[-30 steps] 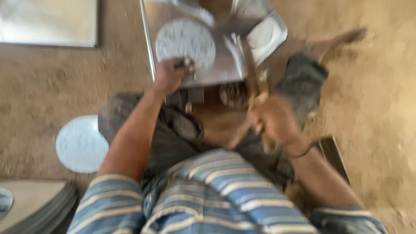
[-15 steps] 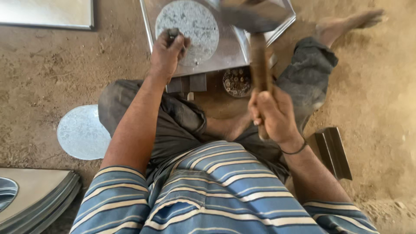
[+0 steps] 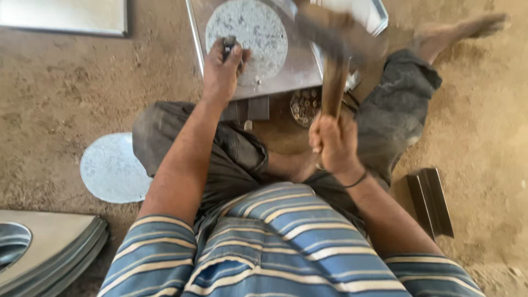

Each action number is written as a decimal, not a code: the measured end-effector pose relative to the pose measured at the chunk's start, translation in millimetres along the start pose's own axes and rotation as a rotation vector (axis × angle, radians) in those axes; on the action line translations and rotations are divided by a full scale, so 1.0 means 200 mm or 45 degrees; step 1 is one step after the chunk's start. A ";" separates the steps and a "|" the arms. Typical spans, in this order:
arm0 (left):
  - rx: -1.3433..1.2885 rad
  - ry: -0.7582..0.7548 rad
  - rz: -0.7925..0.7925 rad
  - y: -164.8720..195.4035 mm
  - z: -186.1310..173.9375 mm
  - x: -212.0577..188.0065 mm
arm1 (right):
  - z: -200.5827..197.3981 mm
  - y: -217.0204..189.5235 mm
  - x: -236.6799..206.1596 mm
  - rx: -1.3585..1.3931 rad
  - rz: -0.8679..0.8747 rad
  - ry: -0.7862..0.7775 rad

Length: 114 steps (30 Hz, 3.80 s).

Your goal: The person sits on the ground holding a small punch against a circular metal disc set in a frame, striking the punch with a hammer to emboss a decorative pattern across the disc's surface, repositioning the punch repeatedly and dipping it into a small bowl between strikes.

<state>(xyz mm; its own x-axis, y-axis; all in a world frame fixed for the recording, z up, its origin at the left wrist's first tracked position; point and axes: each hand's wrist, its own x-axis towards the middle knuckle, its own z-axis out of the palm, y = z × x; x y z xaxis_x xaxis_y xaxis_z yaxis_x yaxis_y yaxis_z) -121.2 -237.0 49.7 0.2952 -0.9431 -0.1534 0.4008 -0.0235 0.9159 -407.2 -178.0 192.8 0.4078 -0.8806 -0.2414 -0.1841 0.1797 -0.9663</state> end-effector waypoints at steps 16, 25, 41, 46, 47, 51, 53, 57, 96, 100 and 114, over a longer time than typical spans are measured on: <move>0.130 0.061 -0.022 0.02 -0.02 0.00 | 0.11 -0.11 0.01 -1.044 0.095 -0.060; 0.156 0.030 -0.040 0.01 -0.03 0.01 | 0.12 0.13 0.00 -0.655 0.101 -0.056; 0.163 0.044 -0.022 0.00 -0.03 0.00 | 0.06 0.34 -0.02 0.110 0.206 -0.002; 0.015 0.026 -0.012 -0.02 -0.04 0.01 | 0.06 0.21 0.02 -0.187 0.552 -0.053; 0.030 0.033 -0.001 -0.03 -0.04 0.02 | 0.06 0.18 0.03 -0.126 0.584 -0.053; 0.092 0.112 0.009 -0.05 -0.03 0.02 | 0.06 0.08 0.04 -0.381 0.119 -0.015; 0.017 0.086 0.068 -0.05 -0.03 0.02 | 0.06 0.03 0.05 -0.860 -0.210 -0.065; 0.002 0.019 0.064 -0.03 -0.03 0.00 | 0.08 -0.05 0.03 -0.960 0.096 -0.073; 0.930 0.093 0.247 0.14 0.08 -0.08 | 0.03 0.31 -0.04 -0.040 0.532 -0.106; 1.714 -0.191 -0.161 0.25 0.13 -0.09 | -0.13 0.31 -0.27 -0.193 0.613 -0.132; 2.012 -0.186 -0.187 0.28 0.20 -0.01 | -0.04 0.37 -0.36 -0.730 0.517 -0.025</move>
<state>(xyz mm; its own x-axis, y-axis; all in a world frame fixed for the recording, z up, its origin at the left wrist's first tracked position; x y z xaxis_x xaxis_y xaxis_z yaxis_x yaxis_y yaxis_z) -134.4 -249.9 116.4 0.2176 -0.9218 -0.3207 -0.8733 -0.3306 0.3577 -456.9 -104.9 139.3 0.2220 -0.7836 -0.5802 -0.7656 0.2284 -0.6014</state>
